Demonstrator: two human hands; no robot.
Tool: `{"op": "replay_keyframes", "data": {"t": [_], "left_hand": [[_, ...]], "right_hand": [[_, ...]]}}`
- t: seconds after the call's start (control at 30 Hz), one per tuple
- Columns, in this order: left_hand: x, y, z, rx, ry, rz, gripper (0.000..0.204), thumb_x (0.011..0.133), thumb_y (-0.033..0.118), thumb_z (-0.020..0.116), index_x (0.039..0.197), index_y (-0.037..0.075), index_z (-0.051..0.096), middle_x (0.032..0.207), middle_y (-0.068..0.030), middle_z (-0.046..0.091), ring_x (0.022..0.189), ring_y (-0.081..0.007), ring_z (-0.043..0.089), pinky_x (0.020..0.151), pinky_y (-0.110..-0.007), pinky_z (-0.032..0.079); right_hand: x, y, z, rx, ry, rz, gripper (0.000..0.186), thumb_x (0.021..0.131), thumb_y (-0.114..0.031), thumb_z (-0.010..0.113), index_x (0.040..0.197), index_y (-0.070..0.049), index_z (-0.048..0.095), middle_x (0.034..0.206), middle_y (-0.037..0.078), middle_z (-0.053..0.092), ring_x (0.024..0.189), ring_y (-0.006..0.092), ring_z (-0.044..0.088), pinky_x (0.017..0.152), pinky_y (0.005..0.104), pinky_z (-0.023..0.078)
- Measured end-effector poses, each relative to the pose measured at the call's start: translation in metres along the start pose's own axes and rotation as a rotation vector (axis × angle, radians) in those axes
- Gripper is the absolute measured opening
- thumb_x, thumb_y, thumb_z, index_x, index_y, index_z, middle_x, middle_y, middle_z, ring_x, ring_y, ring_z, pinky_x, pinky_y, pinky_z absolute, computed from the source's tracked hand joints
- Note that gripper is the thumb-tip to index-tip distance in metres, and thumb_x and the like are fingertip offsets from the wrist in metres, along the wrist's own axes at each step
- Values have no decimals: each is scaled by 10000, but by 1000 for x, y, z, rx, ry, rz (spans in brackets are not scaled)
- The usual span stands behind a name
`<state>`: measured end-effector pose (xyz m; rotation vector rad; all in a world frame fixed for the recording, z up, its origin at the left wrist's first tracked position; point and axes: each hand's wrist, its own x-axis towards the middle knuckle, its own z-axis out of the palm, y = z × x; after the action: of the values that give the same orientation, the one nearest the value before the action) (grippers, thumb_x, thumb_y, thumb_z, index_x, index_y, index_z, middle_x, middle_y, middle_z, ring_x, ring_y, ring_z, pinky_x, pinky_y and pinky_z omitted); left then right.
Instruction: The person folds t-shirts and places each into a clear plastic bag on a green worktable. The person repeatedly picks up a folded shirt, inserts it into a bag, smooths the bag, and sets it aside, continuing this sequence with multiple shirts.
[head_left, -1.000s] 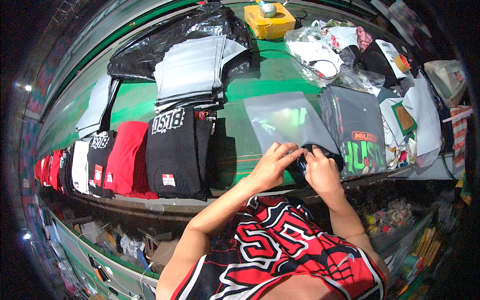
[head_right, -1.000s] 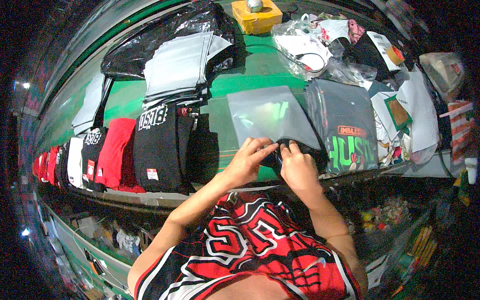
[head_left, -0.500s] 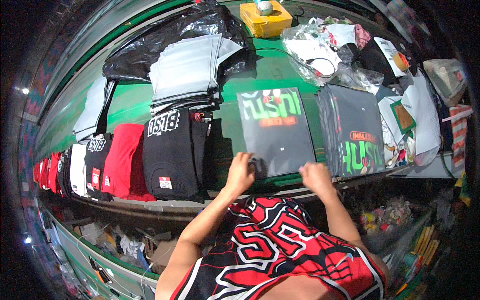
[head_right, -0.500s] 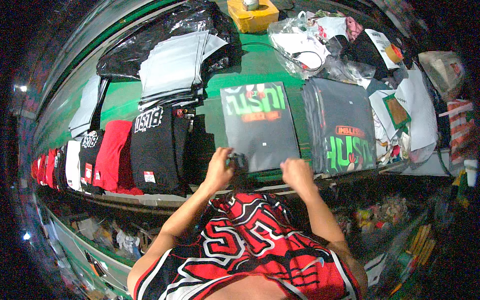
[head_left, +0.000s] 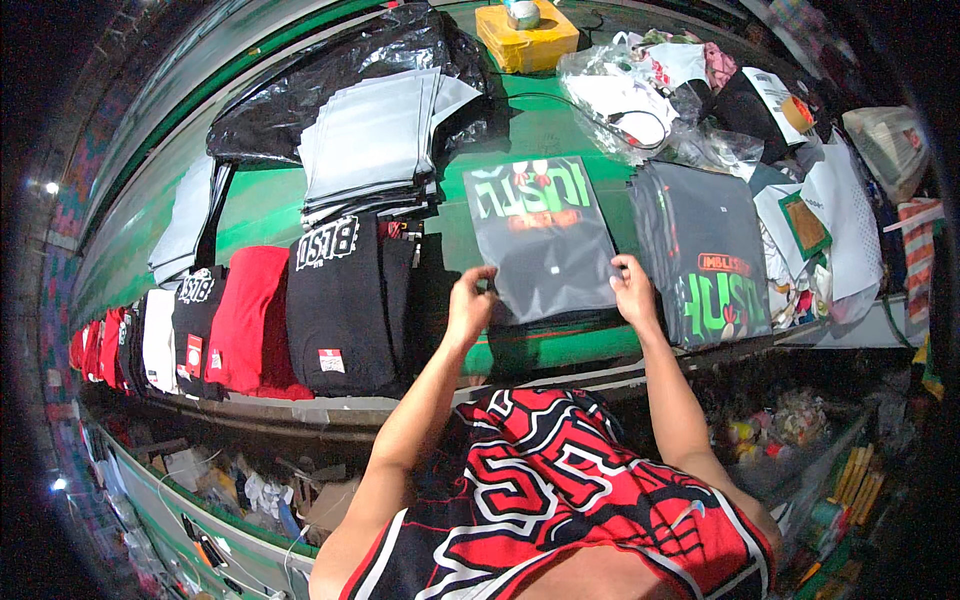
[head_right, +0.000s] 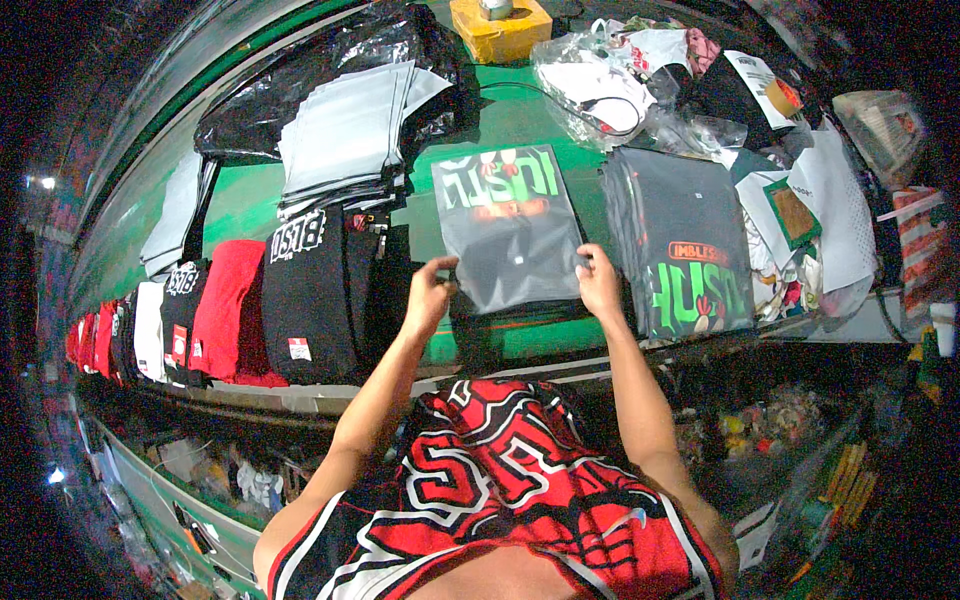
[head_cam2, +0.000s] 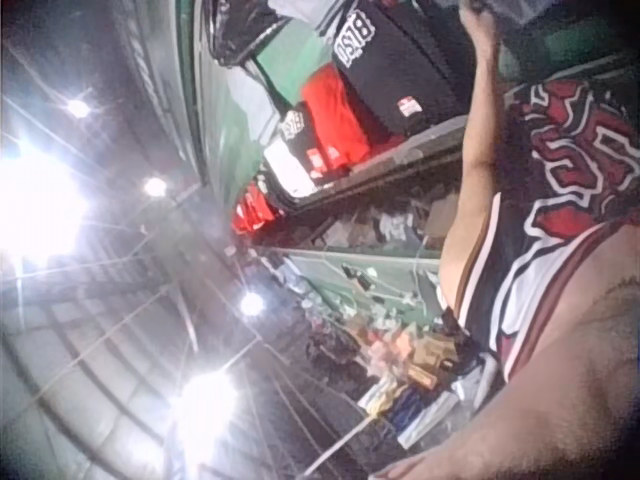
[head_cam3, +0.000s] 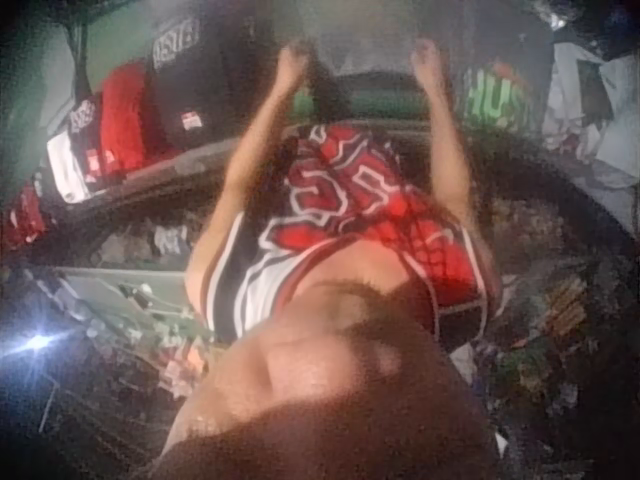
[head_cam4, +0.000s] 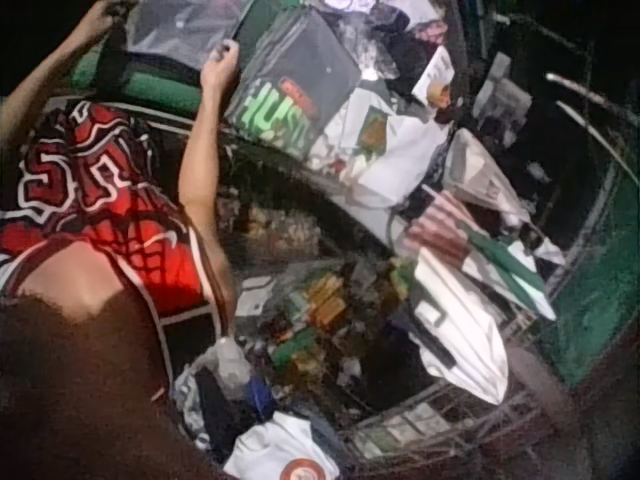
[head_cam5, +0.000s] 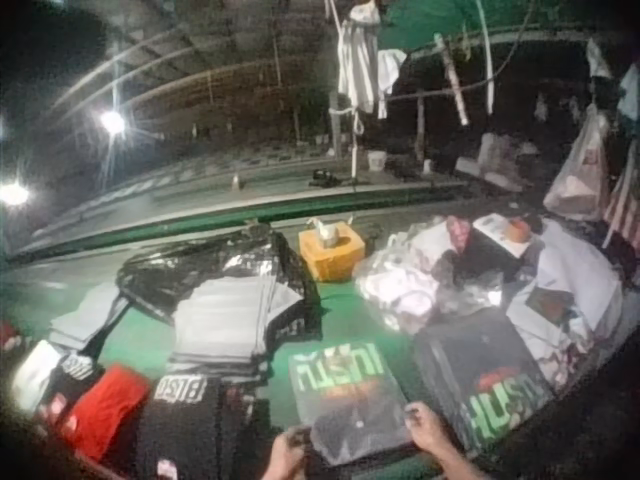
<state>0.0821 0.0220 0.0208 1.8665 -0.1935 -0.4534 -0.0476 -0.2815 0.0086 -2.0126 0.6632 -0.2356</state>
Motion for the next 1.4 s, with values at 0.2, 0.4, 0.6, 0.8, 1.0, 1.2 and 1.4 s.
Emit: {"op": "replay_keyframes", "data": {"t": [0.2, 0.4, 0.6, 0.8, 1.0, 1.2, 1.4], "left_hand": [[4, -7, -21, 39, 91, 49, 440, 849, -54, 681, 1285, -31, 624, 1148, -143, 714, 1003, -224, 687, 896, -347, 536], [-50, -22, -25, 95, 5, -149, 485, 871, 24, 742, 1318, -41, 564, 1085, -161, 718, 984, -245, 702, 879, -355, 550], [-53, -11, -28, 172, 21, -133, 365, 909, 78, 713, 1235, -55, 615, 967, -159, 733, 893, -230, 713, 808, -361, 559], [-45, -18, -25, 154, -21, -217, 322, 911, 95, 678, 1187, -63, 628, 935, -183, 730, 867, -262, 713, 795, -385, 551], [-42, -30, -25, -2, 2, -222, 403, 898, 44, 639, 1281, -62, 574, 965, -150, 701, 879, -228, 671, 800, -358, 531], [-49, -25, -24, -70, -27, -246, 485, 916, 25, 638, 1376, -32, 497, 917, -61, 624, 832, -153, 585, 758, -306, 487], [-53, -18, -29, -78, -58, -246, 507, 919, 10, 630, 1397, -41, 466, 887, -39, 592, 790, -140, 563, 732, -292, 479]], "right_hand": [[2, 7, 10, 8, -95, 44, 262, 834, -37, 765, 1071, -52, 655, 878, 43, 625, 797, 188, 614, 750, 317, 510], [-36, -12, 12, -450, -51, -108, 381, 774, -14, 790, 1125, -51, 645, 1210, 185, 545, 1023, 369, 609, 892, 446, 524], [-50, -66, 65, -442, -65, -512, 269, 795, -12, 716, 1060, -32, 674, 1155, 176, 574, 1093, 379, 562, 977, 485, 478], [-71, -94, 136, -384, -227, -967, 124, 879, -149, 678, 957, -54, 692, 958, 88, 618, 927, 280, 609, 823, 416, 502], [-59, -93, 154, -446, -189, -1157, 132, 871, -156, 615, 925, -59, 687, 835, 51, 579, 848, 232, 595, 740, 381, 462], [-55, -69, 124, -490, -187, -1183, 189, 824, -145, 725, 986, -48, 720, 891, 43, 641, 822, 219, 606, 720, 387, 458], [-48, -29, 50, -535, -74, -1126, 217, 807, -107, 724, 1016, -48, 721, 938, 36, 668, 840, 223, 630, 735, 395, 474]]}}
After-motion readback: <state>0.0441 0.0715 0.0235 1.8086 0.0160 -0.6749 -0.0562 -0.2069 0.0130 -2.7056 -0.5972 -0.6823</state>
